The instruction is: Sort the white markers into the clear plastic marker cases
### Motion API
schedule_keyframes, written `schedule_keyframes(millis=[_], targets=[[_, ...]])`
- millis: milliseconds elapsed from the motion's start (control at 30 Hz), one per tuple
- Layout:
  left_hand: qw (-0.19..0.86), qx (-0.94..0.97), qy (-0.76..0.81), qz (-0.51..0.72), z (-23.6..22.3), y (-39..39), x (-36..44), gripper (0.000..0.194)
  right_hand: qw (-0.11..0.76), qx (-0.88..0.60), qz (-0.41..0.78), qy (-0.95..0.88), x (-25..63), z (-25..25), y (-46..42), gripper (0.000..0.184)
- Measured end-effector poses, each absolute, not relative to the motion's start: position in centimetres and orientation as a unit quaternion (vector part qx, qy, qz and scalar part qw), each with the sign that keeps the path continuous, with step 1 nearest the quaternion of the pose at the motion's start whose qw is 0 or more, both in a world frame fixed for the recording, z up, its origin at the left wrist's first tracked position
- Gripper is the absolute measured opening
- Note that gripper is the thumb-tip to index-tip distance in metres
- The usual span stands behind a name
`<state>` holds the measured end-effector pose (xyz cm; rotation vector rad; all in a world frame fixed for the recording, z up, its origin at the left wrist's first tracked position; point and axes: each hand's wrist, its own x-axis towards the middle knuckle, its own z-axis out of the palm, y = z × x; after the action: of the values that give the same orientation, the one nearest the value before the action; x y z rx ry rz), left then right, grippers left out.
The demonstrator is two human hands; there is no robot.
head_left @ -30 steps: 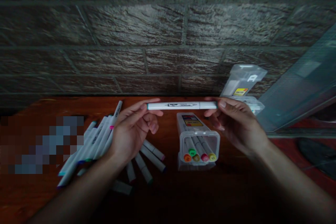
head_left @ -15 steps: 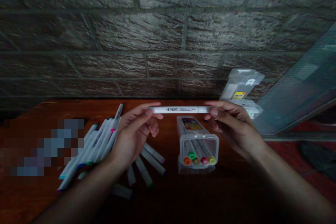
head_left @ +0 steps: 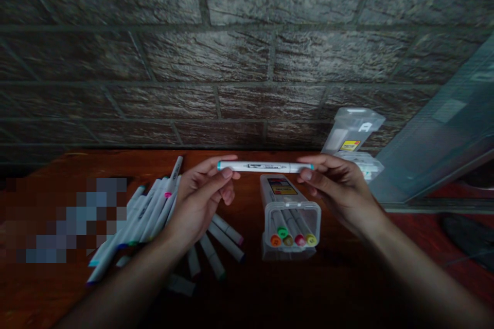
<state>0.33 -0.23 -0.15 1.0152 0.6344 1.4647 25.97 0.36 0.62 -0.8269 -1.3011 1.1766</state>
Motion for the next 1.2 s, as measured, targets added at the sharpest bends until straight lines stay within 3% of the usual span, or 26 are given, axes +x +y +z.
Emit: schedule_keyframes(millis=[1200], targets=[[0.558,0.457,0.299,0.625,-0.27,-0.40,0.75,0.028,0.564,-0.388,0.397,-0.611,25.63,0.88,0.53,0.026]])
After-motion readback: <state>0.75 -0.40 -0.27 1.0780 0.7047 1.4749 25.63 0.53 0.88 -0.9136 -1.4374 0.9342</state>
